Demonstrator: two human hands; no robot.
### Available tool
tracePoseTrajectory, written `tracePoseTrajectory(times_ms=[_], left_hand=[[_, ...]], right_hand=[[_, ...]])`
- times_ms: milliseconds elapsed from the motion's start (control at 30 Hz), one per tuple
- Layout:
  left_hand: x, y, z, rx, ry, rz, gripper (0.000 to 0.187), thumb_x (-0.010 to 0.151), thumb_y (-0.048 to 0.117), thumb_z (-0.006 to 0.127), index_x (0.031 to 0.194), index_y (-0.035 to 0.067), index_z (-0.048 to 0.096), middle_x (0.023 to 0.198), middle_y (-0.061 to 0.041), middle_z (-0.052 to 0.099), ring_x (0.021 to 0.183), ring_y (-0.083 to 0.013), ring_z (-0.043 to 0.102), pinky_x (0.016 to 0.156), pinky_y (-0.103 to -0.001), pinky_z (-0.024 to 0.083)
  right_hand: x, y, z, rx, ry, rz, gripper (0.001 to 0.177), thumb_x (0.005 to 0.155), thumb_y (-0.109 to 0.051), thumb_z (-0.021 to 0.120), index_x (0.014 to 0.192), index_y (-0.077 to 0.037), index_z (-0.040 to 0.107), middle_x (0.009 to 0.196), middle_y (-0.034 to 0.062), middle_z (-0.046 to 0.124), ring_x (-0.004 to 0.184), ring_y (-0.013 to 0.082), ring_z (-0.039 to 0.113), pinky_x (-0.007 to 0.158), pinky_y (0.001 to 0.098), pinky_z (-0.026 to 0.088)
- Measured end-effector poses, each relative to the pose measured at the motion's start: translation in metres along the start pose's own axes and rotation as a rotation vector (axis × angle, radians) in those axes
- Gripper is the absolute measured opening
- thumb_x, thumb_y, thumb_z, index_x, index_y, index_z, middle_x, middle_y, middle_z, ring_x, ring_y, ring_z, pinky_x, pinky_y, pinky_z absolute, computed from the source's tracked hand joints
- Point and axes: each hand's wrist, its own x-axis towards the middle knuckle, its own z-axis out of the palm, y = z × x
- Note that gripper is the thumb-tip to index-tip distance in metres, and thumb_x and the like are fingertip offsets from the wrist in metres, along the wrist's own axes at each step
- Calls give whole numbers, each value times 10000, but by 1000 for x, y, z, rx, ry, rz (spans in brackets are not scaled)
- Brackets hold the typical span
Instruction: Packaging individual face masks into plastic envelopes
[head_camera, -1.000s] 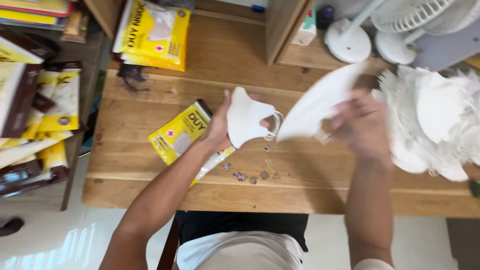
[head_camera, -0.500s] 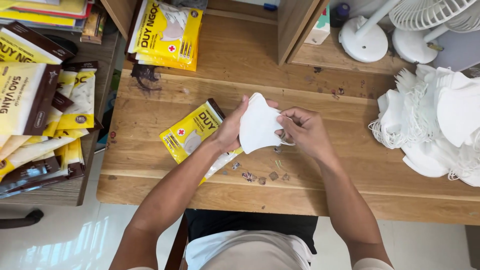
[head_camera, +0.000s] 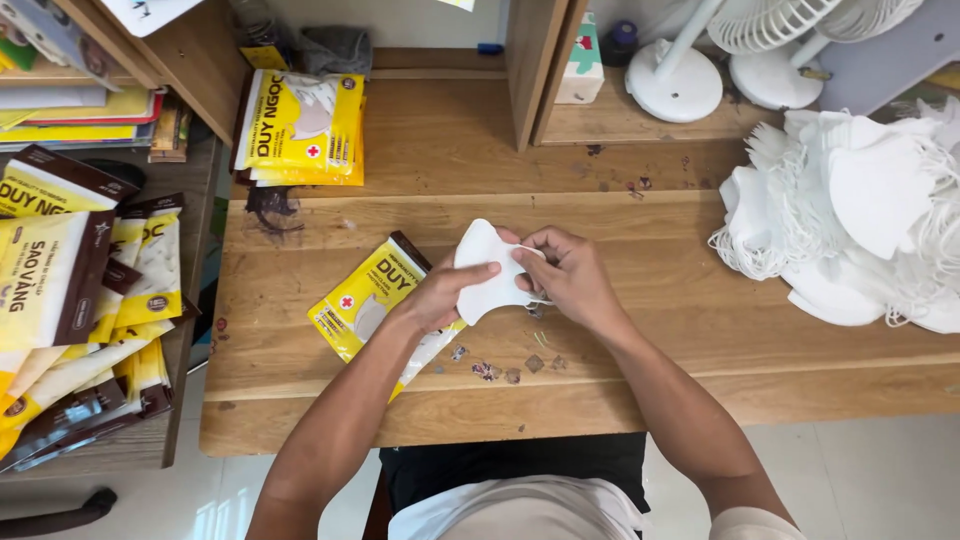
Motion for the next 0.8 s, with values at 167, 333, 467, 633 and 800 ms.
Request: tracePoseTrajectory(times_ms=[167,333,467,633,800], left_hand=[[-8,24,17,-95,135,-23,455,910,201,635,1323,30,552,1094,-124,660,998,-297,715,951,-501,598],[-12,34,28,-167,229,0,429,845,170,661,1248,36,593,1015,-116,660,958,-304,714,964,-513,585],[-14,38,38,-219,318,17,469,808,103,683,1260,20,585,1039,-137,673,995,-328,710,979,-516,562],[-18,47,46,-190,270,24,527,791,82,657,1299,-7,545,1022,-147,649,1000,-345,700,970,-537,551],[-16,47,40,-224,197,7,534,754,72,646,1283,13,594,925,-102,647,928,-298,727,943,-524,587]], right_hand=[[4,-7,-21,179,-23,15,193,925,-107,747,1078,-10,679,541,37,581,431,70,508,403,161,392],[10,1,-34,322,-87,21,165,968,-145,710,1071,-24,666,614,-2,553,507,53,503,489,162,418],[9,-1,-36,238,-57,-50,242,974,-123,702,1188,-11,688,941,85,702,885,131,647,862,271,521],[14,2,-35,79,-108,-197,809,926,-603,627,1512,-70,460,1493,226,499,1443,414,401,1163,570,345],[12,2,-14,174,-170,-9,441,923,-200,772,1280,31,655,930,98,715,809,150,670,749,277,583]])
